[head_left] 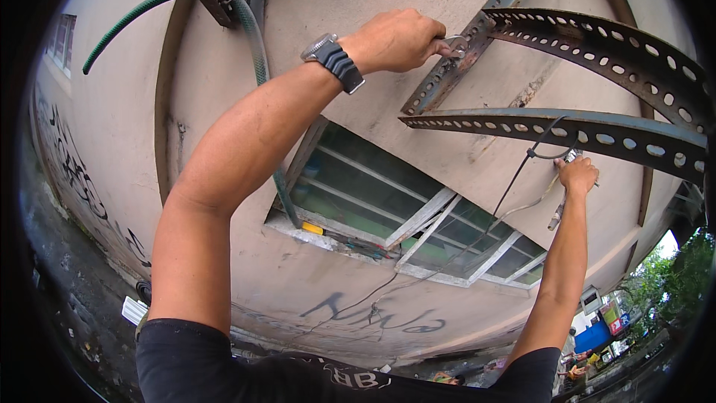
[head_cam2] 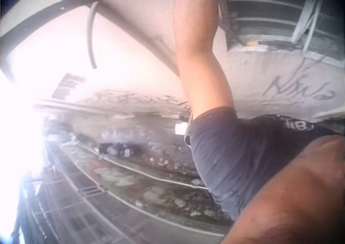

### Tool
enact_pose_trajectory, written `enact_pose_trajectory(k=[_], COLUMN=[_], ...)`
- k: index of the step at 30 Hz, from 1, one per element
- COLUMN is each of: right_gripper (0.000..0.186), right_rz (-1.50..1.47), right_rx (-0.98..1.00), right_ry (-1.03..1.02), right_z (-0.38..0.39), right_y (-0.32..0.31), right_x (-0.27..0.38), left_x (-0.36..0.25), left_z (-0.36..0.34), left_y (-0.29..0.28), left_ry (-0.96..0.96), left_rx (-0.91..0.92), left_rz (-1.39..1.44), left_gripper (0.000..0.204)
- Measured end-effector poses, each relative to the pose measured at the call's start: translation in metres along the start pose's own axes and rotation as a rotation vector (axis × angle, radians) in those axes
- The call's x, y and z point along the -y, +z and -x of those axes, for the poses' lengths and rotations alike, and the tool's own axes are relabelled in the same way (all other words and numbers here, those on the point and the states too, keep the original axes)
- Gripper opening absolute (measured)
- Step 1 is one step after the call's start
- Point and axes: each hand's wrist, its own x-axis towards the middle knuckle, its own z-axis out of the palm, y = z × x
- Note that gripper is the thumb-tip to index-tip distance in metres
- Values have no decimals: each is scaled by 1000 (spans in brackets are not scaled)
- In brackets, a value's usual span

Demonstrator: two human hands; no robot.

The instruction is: The person loosens a bolt on a metal bracket attached to an exterior wall using an adjustable wrench, then works on a small electrical component by a window.

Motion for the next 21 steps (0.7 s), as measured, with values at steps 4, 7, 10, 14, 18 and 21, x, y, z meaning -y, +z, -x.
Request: enact_pose_trajectory(k=[4, 7, 10, 14, 18, 21], right_gripper=[84, 84, 84, 84, 82, 84], right_rz=[27, 32, 38, 35, 1, 11], right_rx=[-16, -6, 0, -15, -11, 20], right_ry=[-22, -17, -8, 1, -17, -15], right_z=[-7, -8, -3, -4, -5, -4], right_y=[4, 3, 2, 5, 2, -10], right_x=[1, 3, 2, 0, 3, 5], left_x=[5, 10, 7, 8, 31, -24], left_z=[2, 1, 4, 3, -37, -91], left_y=[29, 39, 50, 53, 17, -48], left_ry=[-49, -60, -88, -69, 188, 264], left_rx=[-89, -83, -118, -113, 163, 601], left_rz=[121, 168, 218, 226, 44, -440], left_gripper=[33, 35, 36, 37, 35, 31])
